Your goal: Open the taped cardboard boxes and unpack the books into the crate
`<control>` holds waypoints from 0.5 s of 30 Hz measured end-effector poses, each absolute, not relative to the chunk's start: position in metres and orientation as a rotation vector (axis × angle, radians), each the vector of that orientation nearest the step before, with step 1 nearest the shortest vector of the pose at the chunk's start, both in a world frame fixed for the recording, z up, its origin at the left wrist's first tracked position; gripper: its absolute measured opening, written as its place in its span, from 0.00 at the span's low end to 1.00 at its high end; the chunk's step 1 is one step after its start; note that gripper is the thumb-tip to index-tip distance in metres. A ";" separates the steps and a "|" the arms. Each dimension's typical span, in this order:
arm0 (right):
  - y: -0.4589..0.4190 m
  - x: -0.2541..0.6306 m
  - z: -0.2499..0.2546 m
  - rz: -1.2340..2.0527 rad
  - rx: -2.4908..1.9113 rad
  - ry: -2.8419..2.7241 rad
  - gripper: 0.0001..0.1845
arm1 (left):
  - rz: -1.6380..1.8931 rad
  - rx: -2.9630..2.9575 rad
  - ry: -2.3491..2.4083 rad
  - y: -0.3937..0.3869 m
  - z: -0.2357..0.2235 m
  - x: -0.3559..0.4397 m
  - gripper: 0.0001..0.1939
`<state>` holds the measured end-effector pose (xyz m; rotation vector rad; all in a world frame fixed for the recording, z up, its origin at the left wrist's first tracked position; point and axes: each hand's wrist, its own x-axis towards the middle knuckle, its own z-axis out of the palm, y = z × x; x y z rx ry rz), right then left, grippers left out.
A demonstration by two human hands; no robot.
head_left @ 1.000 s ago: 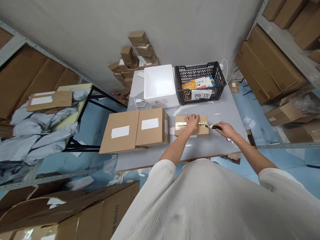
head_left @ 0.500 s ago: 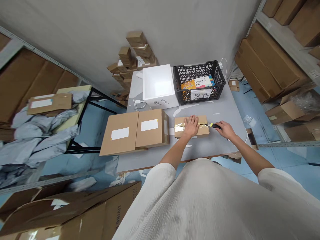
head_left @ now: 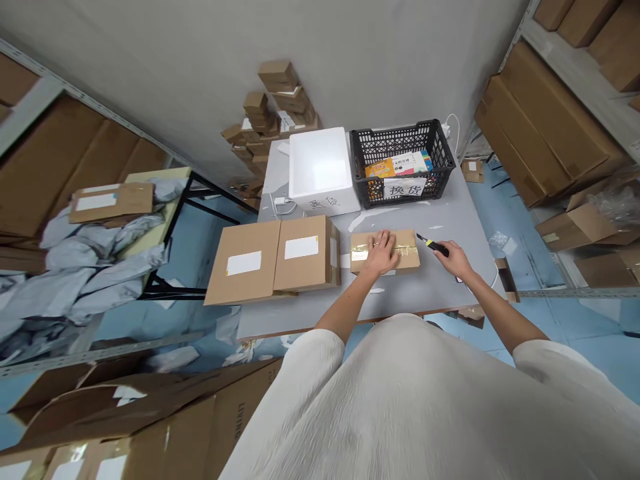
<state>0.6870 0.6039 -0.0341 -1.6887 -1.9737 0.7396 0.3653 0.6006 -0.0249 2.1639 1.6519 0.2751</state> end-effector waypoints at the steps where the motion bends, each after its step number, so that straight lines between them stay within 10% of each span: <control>1: 0.603 0.682 -0.034 0.772 -1.663 -1.968 0.26 | 0.282 2.163 1.656 0.597 -0.023 0.359 0.36; 15: 0.591 0.617 -0.027 0.948 -1.602 -1.953 0.25 | 0.290 1.679 1.982 0.527 -0.039 0.293 0.56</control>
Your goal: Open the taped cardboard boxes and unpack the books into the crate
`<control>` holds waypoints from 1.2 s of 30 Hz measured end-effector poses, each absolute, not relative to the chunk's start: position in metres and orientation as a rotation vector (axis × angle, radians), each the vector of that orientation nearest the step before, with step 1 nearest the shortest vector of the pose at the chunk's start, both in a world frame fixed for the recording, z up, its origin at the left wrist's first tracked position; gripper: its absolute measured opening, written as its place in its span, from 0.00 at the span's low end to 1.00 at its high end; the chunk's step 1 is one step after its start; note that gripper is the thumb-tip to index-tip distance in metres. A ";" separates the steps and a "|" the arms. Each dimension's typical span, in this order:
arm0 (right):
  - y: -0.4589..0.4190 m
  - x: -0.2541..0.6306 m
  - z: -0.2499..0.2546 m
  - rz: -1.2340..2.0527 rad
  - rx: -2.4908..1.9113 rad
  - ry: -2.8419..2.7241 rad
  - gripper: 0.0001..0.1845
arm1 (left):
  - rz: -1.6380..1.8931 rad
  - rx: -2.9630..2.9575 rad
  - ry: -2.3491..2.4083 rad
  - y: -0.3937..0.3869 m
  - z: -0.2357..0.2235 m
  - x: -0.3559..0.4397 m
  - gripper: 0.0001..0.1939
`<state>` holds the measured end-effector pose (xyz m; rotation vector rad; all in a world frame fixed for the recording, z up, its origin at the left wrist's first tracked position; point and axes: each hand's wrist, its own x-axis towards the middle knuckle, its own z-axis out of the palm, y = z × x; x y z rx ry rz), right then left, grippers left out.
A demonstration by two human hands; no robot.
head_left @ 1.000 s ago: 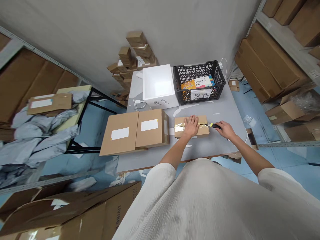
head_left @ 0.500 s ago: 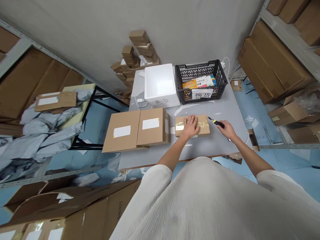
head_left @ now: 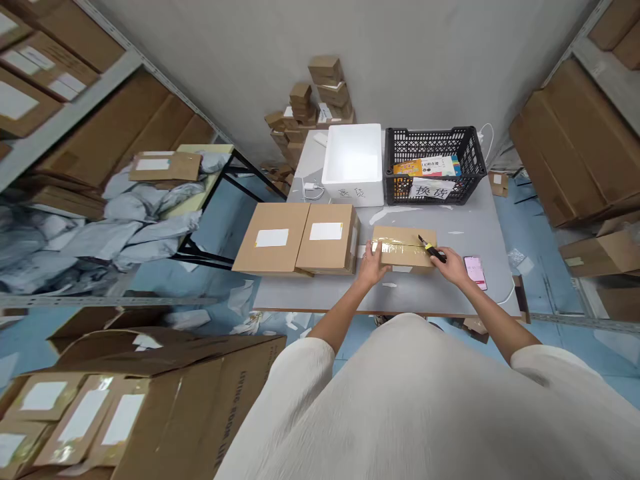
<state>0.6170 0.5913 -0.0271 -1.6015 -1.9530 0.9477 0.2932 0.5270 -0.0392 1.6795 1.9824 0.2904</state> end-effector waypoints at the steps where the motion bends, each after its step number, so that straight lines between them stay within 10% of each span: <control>1: 0.589 0.615 -0.025 0.937 -1.618 -1.941 0.25 | 0.296 1.642 1.974 0.528 -0.039 0.294 0.56; 36: 0.590 0.650 -0.047 1.097 -1.957 -1.582 0.23 | 0.289 1.439 1.794 0.561 -0.046 0.317 0.52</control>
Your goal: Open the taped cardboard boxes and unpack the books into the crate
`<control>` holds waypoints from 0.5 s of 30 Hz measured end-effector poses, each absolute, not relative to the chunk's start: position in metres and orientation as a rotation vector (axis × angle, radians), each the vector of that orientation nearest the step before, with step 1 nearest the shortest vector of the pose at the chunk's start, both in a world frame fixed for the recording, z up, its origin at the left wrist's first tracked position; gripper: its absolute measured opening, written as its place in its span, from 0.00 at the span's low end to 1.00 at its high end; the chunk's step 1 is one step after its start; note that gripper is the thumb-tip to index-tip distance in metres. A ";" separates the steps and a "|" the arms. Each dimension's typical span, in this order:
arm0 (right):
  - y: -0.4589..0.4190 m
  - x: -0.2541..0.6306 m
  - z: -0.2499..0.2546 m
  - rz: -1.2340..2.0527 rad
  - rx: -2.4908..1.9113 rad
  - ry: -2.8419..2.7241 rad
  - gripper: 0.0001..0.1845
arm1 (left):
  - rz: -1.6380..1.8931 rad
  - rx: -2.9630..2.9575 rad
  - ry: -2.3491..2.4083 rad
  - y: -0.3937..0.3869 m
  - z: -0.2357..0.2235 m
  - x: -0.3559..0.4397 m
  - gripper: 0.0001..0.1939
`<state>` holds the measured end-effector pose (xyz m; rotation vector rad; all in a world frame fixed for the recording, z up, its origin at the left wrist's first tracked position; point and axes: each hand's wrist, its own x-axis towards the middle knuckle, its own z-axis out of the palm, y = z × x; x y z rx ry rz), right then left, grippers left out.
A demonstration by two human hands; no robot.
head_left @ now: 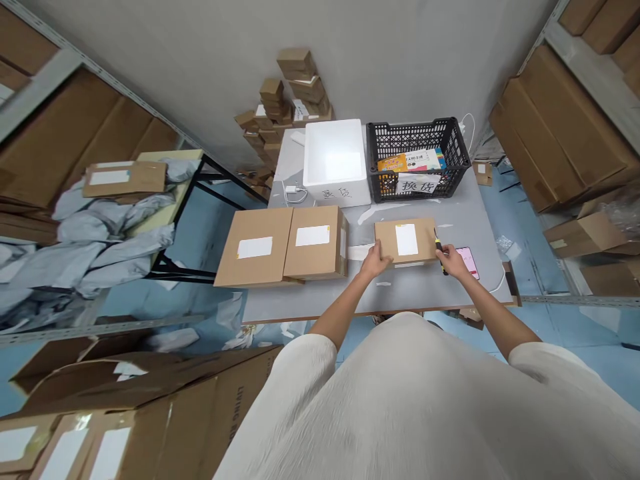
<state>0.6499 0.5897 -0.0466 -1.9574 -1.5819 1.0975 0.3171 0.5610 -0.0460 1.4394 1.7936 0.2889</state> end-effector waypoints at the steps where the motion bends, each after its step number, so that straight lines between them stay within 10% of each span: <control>1: 0.589 0.649 -0.046 1.108 -1.966 -1.583 0.23 | 0.280 1.436 1.779 0.559 -0.046 0.317 0.57; 5: 0.587 0.646 -0.044 1.099 -1.948 -1.587 0.23 | 0.216 1.488 1.726 0.553 -0.045 0.320 0.65; 15: 0.593 0.659 -0.007 0.957 -1.937 -1.560 0.22 | 0.164 1.624 1.670 0.548 -0.011 0.309 0.42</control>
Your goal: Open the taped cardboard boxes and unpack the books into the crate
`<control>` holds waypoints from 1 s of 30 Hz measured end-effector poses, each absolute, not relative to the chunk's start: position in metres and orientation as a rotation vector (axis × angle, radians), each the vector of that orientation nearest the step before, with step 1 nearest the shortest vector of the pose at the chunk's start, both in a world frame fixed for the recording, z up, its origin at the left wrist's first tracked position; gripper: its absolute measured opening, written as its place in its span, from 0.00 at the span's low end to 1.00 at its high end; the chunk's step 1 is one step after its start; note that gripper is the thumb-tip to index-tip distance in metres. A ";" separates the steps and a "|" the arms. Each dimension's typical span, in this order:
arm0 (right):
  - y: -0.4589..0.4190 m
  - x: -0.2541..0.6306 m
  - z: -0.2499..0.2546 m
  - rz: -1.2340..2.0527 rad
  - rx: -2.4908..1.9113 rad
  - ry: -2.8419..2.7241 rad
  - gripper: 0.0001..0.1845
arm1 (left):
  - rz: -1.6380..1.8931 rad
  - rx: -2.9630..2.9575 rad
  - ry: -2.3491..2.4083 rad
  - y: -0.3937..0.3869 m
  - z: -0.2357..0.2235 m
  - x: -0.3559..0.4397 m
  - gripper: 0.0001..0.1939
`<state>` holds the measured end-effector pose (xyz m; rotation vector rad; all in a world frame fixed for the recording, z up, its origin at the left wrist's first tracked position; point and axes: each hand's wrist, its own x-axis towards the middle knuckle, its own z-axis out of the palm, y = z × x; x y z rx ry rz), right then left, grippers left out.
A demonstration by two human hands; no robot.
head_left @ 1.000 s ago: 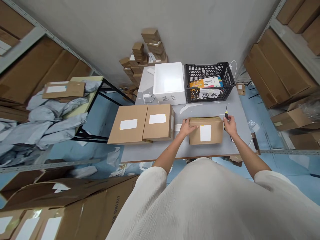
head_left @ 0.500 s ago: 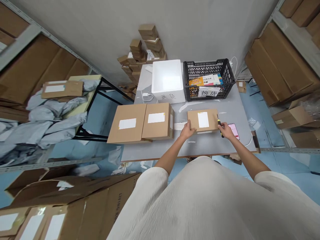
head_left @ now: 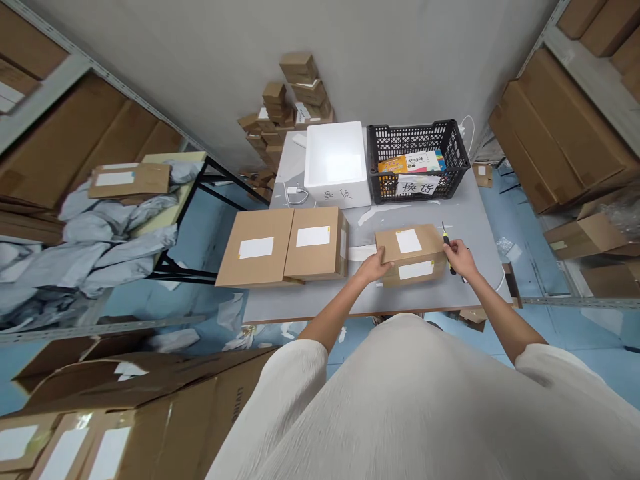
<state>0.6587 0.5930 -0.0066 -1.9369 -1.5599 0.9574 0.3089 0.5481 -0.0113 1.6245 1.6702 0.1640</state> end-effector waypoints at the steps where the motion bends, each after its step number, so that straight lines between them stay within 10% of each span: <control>1: 0.595 0.659 -0.002 0.943 -1.940 -1.554 0.23 | 0.190 1.619 1.683 0.549 -0.008 0.307 0.40; 30: 0.626 0.626 -0.002 1.135 -1.654 -1.862 0.25 | 0.339 2.086 1.688 0.561 -0.015 0.346 0.27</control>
